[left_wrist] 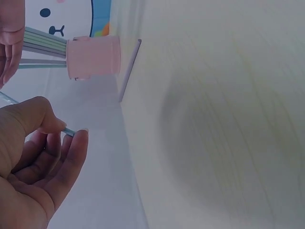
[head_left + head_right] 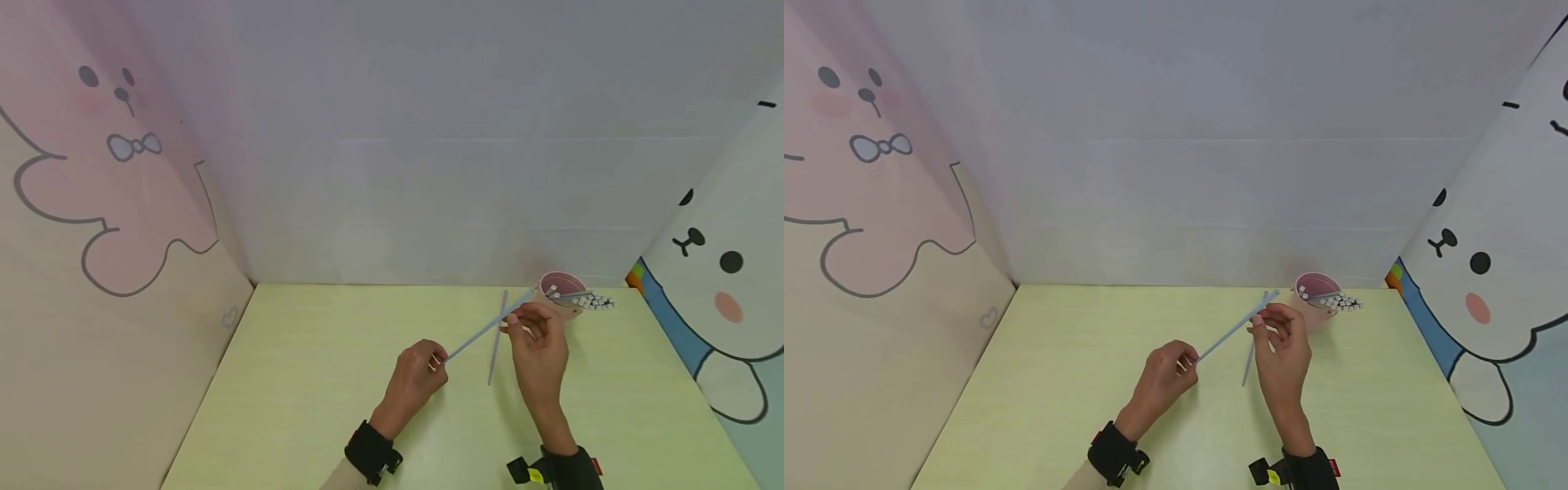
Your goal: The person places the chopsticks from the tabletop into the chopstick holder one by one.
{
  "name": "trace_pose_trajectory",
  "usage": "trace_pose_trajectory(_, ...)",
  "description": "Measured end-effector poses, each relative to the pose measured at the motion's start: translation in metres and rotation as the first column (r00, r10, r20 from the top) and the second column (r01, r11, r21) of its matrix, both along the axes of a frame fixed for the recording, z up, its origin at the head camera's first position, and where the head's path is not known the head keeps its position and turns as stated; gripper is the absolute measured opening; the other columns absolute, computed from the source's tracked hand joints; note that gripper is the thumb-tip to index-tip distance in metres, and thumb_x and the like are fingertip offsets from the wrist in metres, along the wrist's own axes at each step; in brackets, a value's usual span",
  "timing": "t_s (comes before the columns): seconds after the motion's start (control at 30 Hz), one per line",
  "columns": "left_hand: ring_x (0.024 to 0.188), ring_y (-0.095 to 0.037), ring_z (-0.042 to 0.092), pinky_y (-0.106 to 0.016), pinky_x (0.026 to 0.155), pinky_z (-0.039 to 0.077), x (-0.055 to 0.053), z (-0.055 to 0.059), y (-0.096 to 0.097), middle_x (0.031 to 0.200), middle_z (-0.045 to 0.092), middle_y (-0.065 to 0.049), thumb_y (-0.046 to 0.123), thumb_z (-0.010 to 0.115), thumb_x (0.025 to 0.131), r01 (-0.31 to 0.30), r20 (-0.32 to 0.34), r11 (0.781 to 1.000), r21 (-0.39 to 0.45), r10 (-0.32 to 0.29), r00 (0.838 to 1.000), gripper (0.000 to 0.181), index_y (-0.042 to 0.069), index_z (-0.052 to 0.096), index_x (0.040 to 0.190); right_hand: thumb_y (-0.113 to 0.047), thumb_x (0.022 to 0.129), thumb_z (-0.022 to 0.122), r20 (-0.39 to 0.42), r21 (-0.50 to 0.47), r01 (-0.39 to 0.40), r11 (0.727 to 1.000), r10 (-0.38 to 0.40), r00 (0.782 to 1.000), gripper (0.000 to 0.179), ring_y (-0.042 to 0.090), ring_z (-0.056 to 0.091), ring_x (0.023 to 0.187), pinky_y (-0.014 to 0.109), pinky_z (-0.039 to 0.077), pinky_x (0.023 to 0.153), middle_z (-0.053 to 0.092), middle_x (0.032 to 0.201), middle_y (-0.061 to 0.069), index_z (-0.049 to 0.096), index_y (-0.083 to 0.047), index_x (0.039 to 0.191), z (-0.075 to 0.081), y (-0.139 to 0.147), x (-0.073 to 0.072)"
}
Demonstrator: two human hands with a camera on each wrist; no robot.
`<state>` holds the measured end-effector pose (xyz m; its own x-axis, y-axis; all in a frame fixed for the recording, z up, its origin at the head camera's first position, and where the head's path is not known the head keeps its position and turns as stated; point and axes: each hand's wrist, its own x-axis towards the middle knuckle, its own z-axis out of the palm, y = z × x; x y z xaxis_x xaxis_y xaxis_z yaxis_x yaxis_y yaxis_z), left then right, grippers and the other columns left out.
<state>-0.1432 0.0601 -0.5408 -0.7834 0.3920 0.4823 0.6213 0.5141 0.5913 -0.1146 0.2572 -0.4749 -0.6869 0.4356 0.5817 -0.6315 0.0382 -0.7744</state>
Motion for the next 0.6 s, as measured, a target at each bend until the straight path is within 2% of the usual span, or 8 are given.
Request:
trace_pose_trajectory(0.23,0.064,-0.003,0.062,-0.012,0.054,0.052,0.003,0.0,0.003,0.081,0.067,-0.001,-0.004,0.067,0.072,0.037,0.011,0.999,-0.001,-0.037,0.999,0.019,0.008,0.065,0.087,0.025,0.085,0.055,-0.018,-0.041,-0.033,0.999,0.033,0.999,0.028,0.024,0.064,0.084,0.027,0.059,0.068,0.054,0.095,0.03,0.048,0.025,0.112,0.005,-0.003,0.002)
trace_pose_trajectory(0.43,0.066,-0.004,0.061,-0.012,0.056,0.052,0.003,0.001,0.005,0.081,0.066,-0.002,-0.005,0.066,0.073,0.052,-0.003,0.999,0.006,-0.052,0.999,0.02,0.008,0.063,0.088,0.026,0.083,0.056,-0.046,-0.04,-0.046,0.998,0.044,0.998,0.028,0.025,0.063,0.085,0.025,0.059,0.068,0.049,0.095,0.036,0.047,0.026,0.11,0.01,-0.004,0.0)
trace_pose_trajectory(0.6,0.068,-0.004,0.061,-0.013,0.057,0.052,0.001,-0.001,0.008,0.082,0.065,-0.001,-0.004,0.068,0.073,0.053,0.008,0.999,0.007,-0.053,0.999,0.021,0.009,0.062,0.088,0.028,0.082,0.056,-0.062,-0.032,-0.038,0.999,0.036,0.997,0.026,0.025,0.063,0.084,0.023,0.058,0.069,0.051,0.093,0.032,0.047,0.026,0.106,0.013,-0.003,-0.002)
